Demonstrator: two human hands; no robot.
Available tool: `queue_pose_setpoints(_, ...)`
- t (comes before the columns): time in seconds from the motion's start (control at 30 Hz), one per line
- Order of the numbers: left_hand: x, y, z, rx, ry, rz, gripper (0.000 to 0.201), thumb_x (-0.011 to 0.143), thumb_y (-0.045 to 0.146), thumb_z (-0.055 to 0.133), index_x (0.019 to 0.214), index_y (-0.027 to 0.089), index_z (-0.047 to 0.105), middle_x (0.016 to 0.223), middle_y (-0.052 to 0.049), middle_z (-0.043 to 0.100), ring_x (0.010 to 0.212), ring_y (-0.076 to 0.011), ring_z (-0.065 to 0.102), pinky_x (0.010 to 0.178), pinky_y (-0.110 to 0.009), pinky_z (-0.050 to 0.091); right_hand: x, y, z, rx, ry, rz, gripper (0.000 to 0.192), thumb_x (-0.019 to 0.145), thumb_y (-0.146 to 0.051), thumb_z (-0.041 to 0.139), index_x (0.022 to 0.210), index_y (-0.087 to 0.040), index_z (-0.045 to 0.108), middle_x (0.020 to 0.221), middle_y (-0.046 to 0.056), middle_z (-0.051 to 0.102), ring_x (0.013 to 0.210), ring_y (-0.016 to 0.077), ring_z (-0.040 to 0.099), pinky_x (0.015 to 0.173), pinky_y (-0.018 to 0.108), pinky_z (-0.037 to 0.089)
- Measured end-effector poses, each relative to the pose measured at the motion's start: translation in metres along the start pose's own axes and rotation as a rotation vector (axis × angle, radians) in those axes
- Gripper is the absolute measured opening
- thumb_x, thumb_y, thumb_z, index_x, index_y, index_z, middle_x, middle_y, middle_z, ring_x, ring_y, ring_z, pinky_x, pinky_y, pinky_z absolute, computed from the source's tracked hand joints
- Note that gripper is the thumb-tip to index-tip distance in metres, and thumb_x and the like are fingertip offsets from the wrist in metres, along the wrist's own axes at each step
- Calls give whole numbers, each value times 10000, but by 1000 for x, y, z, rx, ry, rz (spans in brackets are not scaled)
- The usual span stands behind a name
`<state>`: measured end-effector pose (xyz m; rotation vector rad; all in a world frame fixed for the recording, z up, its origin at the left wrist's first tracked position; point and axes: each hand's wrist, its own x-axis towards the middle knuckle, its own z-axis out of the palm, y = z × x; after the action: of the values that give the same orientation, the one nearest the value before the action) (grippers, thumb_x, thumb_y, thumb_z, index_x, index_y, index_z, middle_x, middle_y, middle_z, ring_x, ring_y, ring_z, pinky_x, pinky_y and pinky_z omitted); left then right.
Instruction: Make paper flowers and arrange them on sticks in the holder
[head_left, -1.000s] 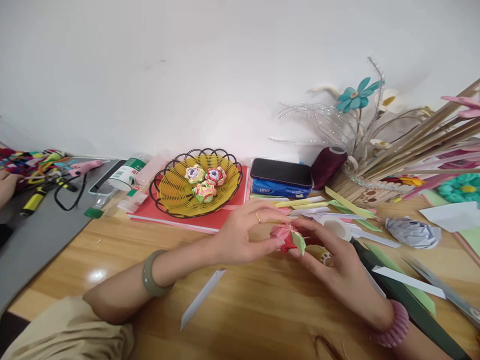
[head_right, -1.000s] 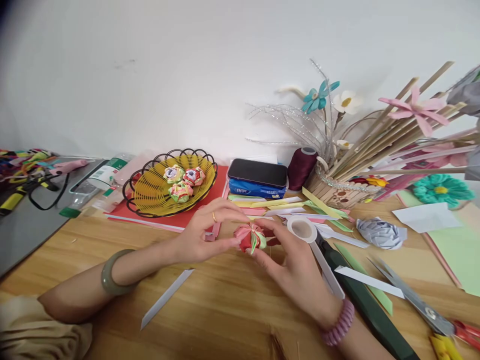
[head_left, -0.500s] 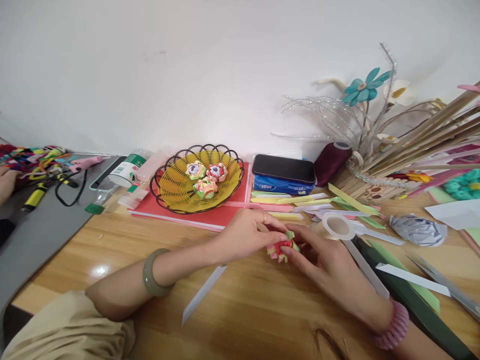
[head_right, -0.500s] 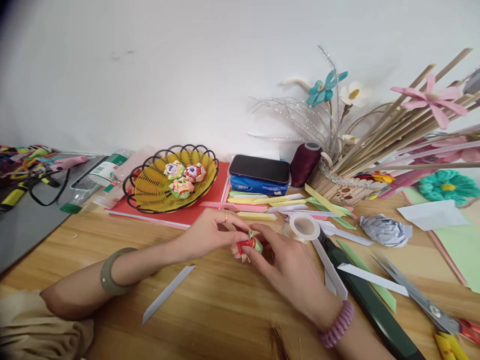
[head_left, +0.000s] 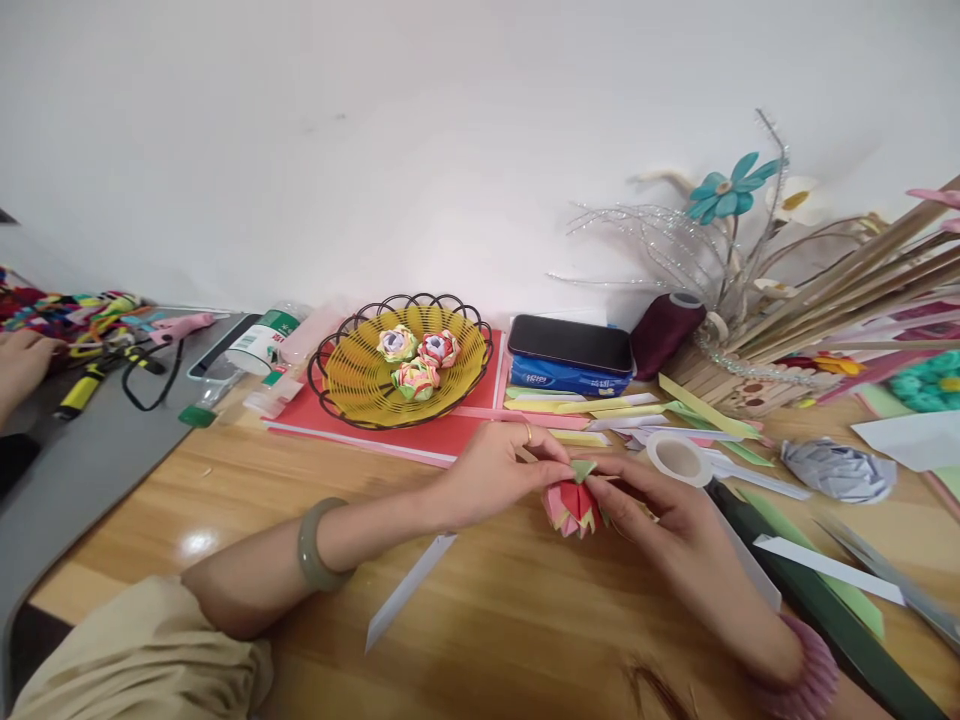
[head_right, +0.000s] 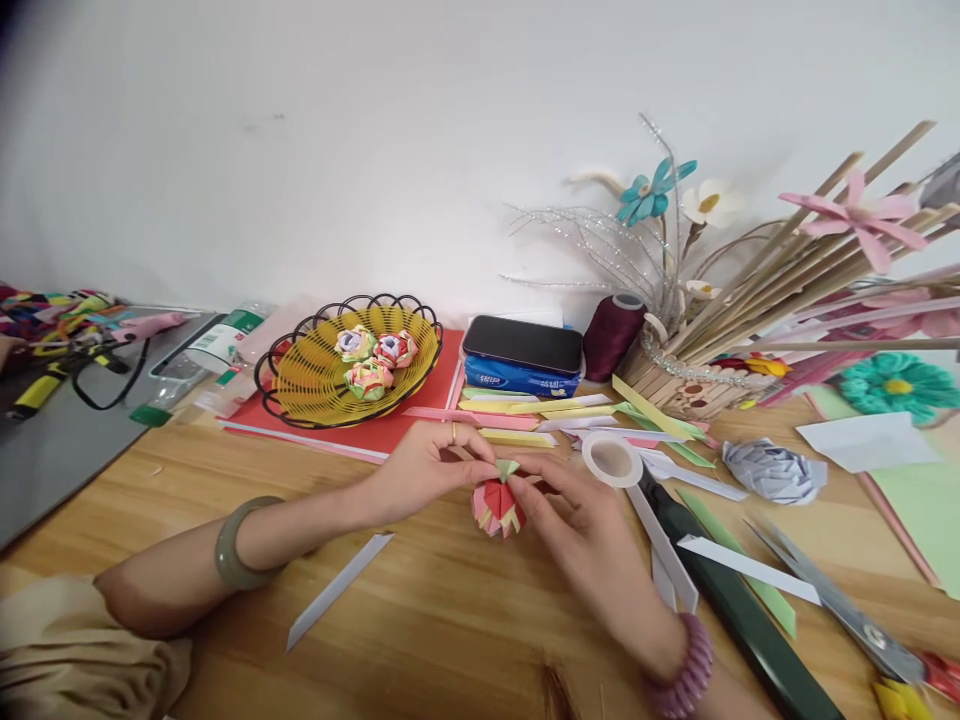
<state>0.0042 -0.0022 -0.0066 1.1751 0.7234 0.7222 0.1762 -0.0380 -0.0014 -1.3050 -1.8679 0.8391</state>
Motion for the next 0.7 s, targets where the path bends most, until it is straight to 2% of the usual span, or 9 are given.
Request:
queue_pose_setpoints(0.13, 3, -1, -3, 17, -7, 25, 261, 688, 360, 672, 692, 128, 554, 518, 19, 591, 485, -109, 587, 541, -242, 464, 2, -4, -3, 152, -49, 115, 231, 839, -392, 512, 826, -218, 663, 792, 18, 691, 713, 167, 629, 674, 264, 504)
queue_pose_setpoints(0.3, 6, -1, -7, -11, -41, 17, 302, 638, 368, 715, 671, 114, 555, 565, 25, 574, 513, -65, 542, 545, -205, 441, 1, -3, -5, 276, -102, 189, 273, 825, -436, 518, 748, -210, 653, 745, 15, 684, 669, 156, 609, 642, 256, 487)
queue_pose_setpoints(0.47, 6, 0, -7, -6, -60, -10, 337, 614, 406, 722, 672, 118, 556, 595, 24, 566, 545, -67, 530, 559, -210, 423, 2, 3, -4, 355, -93, 226, 232, 778, -418, 592, 694, -207, 637, 675, -3, 656, 634, 144, 594, 623, 250, 482)
queue_pose_setpoints(0.6, 6, 0, -6, -23, -80, -17, 305, 610, 367, 734, 673, 114, 575, 646, 20, 572, 597, -66, 519, 601, -214, 411, 3, 6, -3, 411, -42, 225, 233, 714, -426, 653, 720, -195, 624, 677, 5, 630, 616, 139, 575, 590, 253, 479)
queue_pose_setpoints(0.7, 5, 0, -4, 4, -86, -32, 270, 626, 331, 727, 665, 112, 574, 628, 25, 560, 583, -63, 500, 579, -205, 391, 4, 8, -2, 444, -56, 269, 271, 676, -444, 676, 706, -189, 590, 651, -3, 592, 589, 128, 549, 558, 247, 464)
